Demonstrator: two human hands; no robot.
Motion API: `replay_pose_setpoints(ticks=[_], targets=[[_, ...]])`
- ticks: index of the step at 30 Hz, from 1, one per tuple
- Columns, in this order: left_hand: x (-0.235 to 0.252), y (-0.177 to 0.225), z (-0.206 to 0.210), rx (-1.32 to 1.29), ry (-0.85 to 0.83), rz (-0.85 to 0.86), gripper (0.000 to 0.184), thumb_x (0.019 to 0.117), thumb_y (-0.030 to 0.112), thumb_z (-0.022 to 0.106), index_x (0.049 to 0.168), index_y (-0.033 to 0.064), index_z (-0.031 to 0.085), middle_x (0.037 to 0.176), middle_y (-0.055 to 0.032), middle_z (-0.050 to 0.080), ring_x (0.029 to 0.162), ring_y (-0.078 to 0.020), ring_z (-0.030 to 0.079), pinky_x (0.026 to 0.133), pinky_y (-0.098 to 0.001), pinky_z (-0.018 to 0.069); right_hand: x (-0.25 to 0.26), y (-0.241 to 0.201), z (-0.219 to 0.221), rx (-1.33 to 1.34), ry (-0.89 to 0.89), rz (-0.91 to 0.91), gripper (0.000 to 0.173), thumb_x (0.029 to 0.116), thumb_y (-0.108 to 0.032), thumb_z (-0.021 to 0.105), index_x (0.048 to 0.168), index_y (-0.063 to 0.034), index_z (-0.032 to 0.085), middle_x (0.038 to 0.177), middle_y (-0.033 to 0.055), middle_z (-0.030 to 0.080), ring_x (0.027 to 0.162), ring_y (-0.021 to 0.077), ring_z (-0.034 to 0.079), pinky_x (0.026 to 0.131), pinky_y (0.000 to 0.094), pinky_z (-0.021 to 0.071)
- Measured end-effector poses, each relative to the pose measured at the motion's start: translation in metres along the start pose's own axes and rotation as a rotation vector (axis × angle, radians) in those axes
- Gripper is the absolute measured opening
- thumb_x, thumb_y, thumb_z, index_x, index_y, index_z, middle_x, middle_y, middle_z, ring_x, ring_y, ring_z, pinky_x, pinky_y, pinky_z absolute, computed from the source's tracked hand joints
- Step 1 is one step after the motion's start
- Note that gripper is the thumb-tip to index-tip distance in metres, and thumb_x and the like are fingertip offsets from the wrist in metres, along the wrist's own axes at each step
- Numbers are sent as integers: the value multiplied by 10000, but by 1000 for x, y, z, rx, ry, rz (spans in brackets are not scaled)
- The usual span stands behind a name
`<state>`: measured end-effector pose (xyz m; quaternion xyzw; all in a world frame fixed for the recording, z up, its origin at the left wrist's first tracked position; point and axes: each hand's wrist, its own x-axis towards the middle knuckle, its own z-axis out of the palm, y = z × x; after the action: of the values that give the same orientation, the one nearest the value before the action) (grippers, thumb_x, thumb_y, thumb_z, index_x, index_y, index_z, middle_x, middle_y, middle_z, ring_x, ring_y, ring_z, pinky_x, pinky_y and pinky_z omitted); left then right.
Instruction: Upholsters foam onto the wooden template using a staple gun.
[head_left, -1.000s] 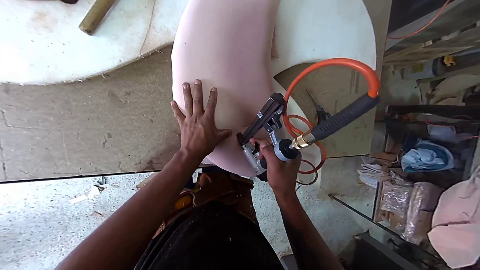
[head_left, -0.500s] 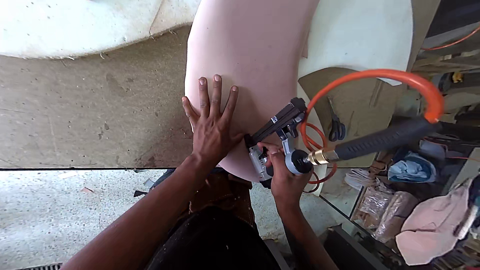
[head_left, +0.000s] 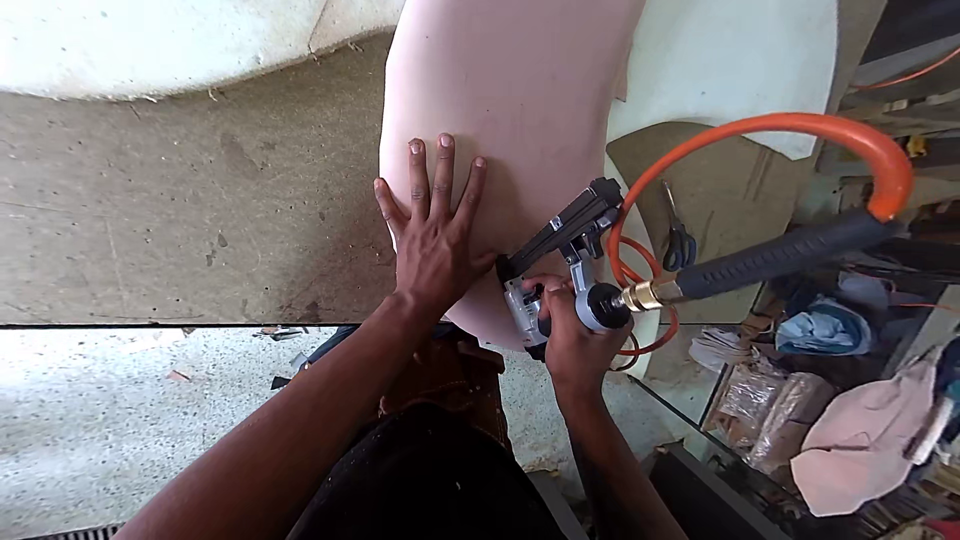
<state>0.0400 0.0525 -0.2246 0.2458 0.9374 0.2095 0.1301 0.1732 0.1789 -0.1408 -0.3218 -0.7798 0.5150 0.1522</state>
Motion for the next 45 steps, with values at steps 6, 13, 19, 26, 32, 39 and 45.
replay_pose_setpoints(ticks=[6,13,19,26,32,39,45], targets=[[-3,1,-2,11,6,0,1237,665,830,685,1661,351,128,1739,-59,-88,1576,-400,-125,1125,-838,-37,3,-2,-2,-14,-3,-28,94,946,-97,629,908,-26,677,866,133,766,686,237,721,641,392,610],[-35,-22,-9,-140,63,-208,1328,561,908,702,1646,407,122,1733,-108,-77,1589,-371,-23,1211,-693,162,-4,-13,-15,-63,-84,41,114,973,-199,634,941,-115,704,750,56,705,594,181,644,549,338,552],[-31,-14,3,-178,87,-292,1401,539,821,787,1659,349,91,1721,-166,-88,1581,-401,27,1225,-659,164,0,-15,-10,-41,-110,71,138,963,-174,616,891,-90,698,782,94,736,653,239,704,620,405,606],[-28,-15,10,-175,125,-273,1394,551,836,774,1663,321,109,1715,-204,-65,1577,-426,15,1241,-659,120,4,-21,6,-30,-101,104,116,962,-146,612,910,-74,686,836,107,746,660,237,697,593,381,588],[-27,-17,12,-179,111,-264,1389,560,838,770,1663,311,109,1709,-225,-68,1573,-443,-8,1246,-665,99,-1,-18,17,-21,-66,72,86,951,-102,608,927,-47,670,877,125,750,700,252,713,628,395,608],[-27,-17,13,-178,126,-248,1395,559,850,763,1664,287,125,1707,-237,-53,1571,-453,-1,1250,-653,96,-3,-19,12,-72,-40,92,103,964,-140,616,912,-87,688,792,84,709,606,207,646,538,349,549],[-30,-17,13,-175,129,-255,1408,544,873,751,1663,333,88,1714,-201,-85,1577,-428,-15,1252,-652,98,2,-17,4,-42,-107,50,108,961,-137,613,926,-79,698,849,98,757,659,229,700,598,384,592]])
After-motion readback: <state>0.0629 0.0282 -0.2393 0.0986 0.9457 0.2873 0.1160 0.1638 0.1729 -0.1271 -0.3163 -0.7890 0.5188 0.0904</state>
